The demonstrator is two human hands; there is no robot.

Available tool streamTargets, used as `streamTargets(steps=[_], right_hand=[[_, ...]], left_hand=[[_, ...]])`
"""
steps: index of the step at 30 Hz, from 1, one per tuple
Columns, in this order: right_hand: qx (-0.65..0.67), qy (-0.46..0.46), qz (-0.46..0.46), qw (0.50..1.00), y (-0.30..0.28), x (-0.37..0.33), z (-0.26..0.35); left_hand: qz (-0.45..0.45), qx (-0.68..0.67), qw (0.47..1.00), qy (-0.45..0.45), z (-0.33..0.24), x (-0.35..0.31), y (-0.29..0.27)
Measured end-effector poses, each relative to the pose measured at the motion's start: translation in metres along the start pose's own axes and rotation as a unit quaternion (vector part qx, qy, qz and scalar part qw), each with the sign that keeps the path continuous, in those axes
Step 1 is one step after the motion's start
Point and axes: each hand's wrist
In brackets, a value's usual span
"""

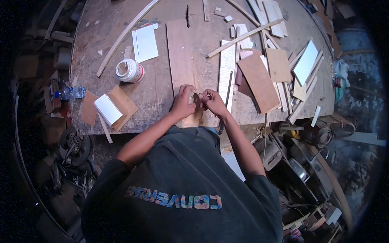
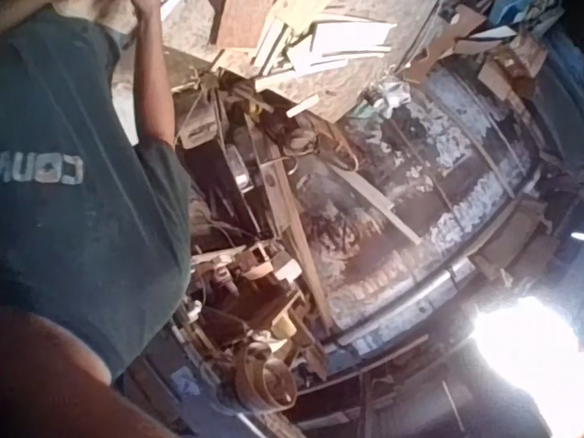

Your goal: The person assembles a small wooden box on a cluttered workbench. They use a hammer to drive nails into the wooden frame, securing the pieces together. The person repeatedly adjusts the box and hammers nails into different sides to complete the assembly.

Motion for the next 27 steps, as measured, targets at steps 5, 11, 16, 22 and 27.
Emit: streamTargets(steps=[5, 11, 16, 22, 27], right_hand=[[0.047, -0.059, -0.048, 0.996, 0.018, 0.001, -0.012], [0.14, -0.04, 0.044, 0.988, 0.013, 0.003, -0.018], [0.119, -0.04, 0.06, 0.99, 0.001, 0.004, -0.025], [-0.178, -0.076, -0.116, 0.974, 0.012, -0.004, -0.02], [-0.345, -0.059, -0.304, 0.886, 0.049, -0.017, 0.003]], left_hand=[[-0.02, -0.007, 1.0, -0.019, -0.004, -0.003, -0.003], [-0.035, -0.006, 0.999, -0.019, 0.002, -0.008, -0.006], [-0.028, -0.009, 0.999, -0.026, -0.003, -0.008, -0.002], [-0.015, 0.01, 0.999, -0.027, -0.018, -0.001, -0.001], [0.043, 0.035, 0.998, -0.013, -0.015, 0.008, -0.009]])
Point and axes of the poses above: each hand's wrist, its own x-axis towards the middle knuckle, its own y-axis out of the palm, z = x × y, and after that the axes turned 13 degrees about y, right-handed
